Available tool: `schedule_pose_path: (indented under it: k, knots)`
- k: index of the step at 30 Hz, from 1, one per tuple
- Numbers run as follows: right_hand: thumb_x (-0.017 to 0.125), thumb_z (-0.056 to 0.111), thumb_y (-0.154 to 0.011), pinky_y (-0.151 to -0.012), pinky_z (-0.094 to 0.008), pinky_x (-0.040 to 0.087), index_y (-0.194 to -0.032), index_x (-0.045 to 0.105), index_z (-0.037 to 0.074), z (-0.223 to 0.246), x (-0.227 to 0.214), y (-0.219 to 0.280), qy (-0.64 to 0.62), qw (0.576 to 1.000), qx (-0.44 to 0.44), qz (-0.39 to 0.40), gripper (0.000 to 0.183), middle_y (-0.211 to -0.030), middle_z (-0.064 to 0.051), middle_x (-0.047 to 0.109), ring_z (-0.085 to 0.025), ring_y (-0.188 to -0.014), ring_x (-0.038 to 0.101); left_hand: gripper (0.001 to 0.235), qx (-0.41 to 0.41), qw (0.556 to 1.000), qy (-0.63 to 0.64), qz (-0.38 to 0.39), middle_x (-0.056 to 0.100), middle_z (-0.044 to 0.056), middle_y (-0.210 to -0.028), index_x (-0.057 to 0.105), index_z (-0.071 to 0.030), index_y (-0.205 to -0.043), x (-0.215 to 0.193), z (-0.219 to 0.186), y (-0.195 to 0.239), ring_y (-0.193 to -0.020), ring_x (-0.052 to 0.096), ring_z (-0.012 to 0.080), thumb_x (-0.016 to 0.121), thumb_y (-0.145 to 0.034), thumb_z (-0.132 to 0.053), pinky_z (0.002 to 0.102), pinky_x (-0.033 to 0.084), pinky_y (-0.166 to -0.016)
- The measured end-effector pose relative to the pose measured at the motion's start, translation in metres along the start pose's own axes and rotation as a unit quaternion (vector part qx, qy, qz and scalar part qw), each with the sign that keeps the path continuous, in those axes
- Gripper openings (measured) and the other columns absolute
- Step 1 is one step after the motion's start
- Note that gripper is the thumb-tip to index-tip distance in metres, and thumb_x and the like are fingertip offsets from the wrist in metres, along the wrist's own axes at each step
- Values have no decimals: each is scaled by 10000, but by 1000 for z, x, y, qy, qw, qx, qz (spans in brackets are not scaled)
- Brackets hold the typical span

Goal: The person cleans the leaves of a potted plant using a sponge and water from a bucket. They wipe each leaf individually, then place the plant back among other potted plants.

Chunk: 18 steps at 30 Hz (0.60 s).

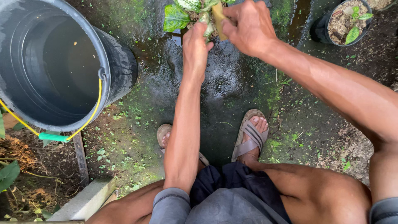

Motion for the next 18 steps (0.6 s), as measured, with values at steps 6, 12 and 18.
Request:
schedule_pose_path:
  k: [6,12,18]
  knots:
    - [649,66,-953,-621,-445,559,-1201,740,-3,9,8,10,-54,997,-51,13,273,-784,-228,685,-302,-618,707,679,26,999,42,16,668,108,-1120,663,-1,-1206,6,0,6,-1022,615,185,413,-988,-593,369,509,-908]
    - [666,17,-914,-718,-480,546,-1271,734,-13,24,1,20,-47,992,-120,-3,365,-908,-275,692,-380,-809,708,933,17,1000,-16,3,657,114,-975,720,35,-1069,7,8,2,-911,563,206,272,-985,-780,396,464,-819]
    - [637,70,-935,-805,-415,572,-1294,719,27,29,-2,26,-131,988,-50,69,371,-1015,-204,754,-276,-898,748,842,50,998,20,-16,610,157,-1285,577,81,-1347,4,21,-8,-1219,573,240,447,-1006,-678,424,446,-1059]
Point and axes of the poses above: each hand's wrist, its own y-axis away from the middle knuckle, its own x-axis out of the palm, z = x × y, the point moved 2 cm from there along -y, towards the middle knuckle
